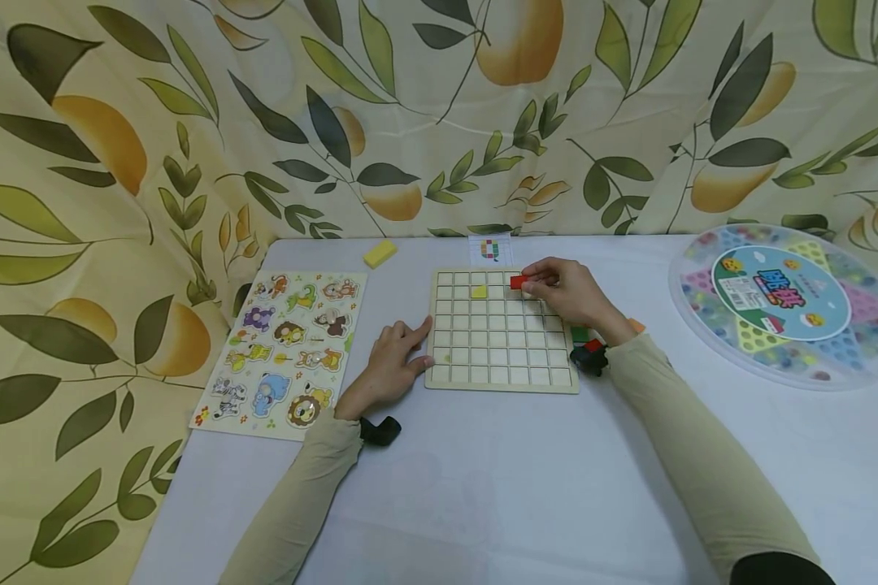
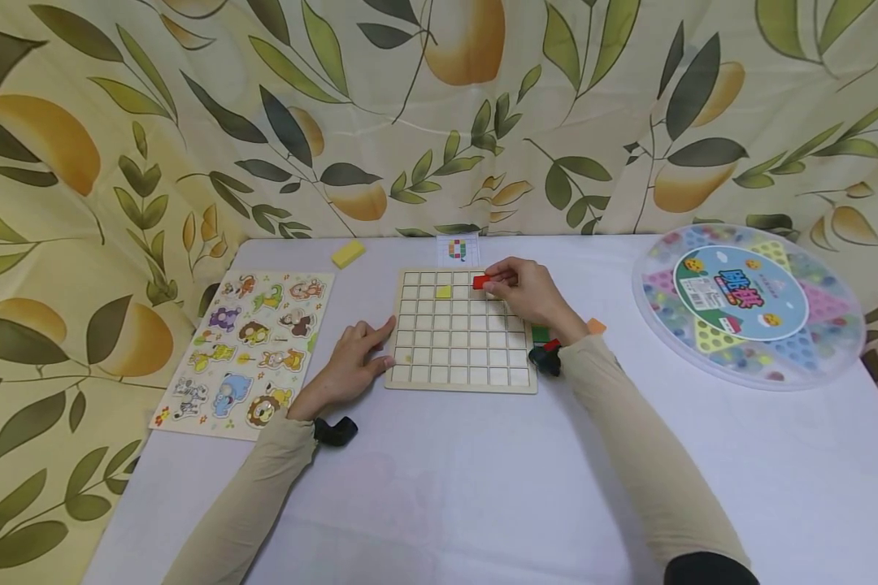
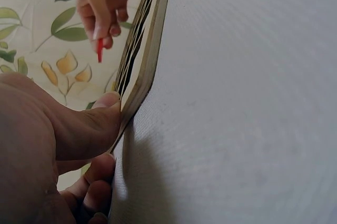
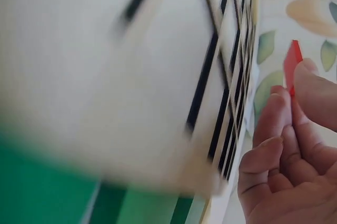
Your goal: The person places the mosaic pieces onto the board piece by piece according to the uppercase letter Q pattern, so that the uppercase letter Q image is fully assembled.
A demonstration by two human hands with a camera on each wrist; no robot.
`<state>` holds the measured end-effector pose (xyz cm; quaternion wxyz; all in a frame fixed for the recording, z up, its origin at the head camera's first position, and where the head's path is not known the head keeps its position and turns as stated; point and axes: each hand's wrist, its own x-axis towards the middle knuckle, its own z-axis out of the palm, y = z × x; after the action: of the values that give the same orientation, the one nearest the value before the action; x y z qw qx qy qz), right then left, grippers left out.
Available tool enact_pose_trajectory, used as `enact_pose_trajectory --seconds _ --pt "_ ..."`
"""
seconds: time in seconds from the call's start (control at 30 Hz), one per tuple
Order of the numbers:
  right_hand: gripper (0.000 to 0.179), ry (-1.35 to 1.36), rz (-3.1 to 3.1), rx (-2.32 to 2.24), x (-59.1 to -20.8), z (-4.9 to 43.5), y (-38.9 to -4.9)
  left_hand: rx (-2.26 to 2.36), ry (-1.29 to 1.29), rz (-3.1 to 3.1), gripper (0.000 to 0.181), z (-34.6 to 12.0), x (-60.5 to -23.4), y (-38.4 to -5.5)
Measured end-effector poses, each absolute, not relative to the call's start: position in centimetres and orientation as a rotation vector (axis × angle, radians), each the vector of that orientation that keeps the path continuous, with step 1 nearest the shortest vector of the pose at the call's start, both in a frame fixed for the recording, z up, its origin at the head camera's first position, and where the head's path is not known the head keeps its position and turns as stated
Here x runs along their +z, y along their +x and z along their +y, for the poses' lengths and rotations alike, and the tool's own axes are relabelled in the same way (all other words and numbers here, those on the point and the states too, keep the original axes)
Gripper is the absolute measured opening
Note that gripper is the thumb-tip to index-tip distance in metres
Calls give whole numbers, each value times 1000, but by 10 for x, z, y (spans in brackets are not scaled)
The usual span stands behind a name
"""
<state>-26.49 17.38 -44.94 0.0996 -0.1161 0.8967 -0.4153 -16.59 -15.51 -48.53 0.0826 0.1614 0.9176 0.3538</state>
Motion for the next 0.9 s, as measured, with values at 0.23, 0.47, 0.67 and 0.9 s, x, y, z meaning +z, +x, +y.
enact_pose_trajectory --seconds 0.23,0.47,0.67,0.9 --pt "33 -390 2608 -1159 -450 160 -269 1056 471 2741 70 -154 -486 -167" --pt "30 -414 2610 -1139 -451 153 -272 1050 469 2736 70 -155 -484 -167" --pt "28 -415 2620 -1107 -451 146 -276 1050 473 2733 70 -156 -484 -167" --pt "23 -421 2658 -1065 -453 141 -280 1047 467 2734 70 -156 -485 -167"
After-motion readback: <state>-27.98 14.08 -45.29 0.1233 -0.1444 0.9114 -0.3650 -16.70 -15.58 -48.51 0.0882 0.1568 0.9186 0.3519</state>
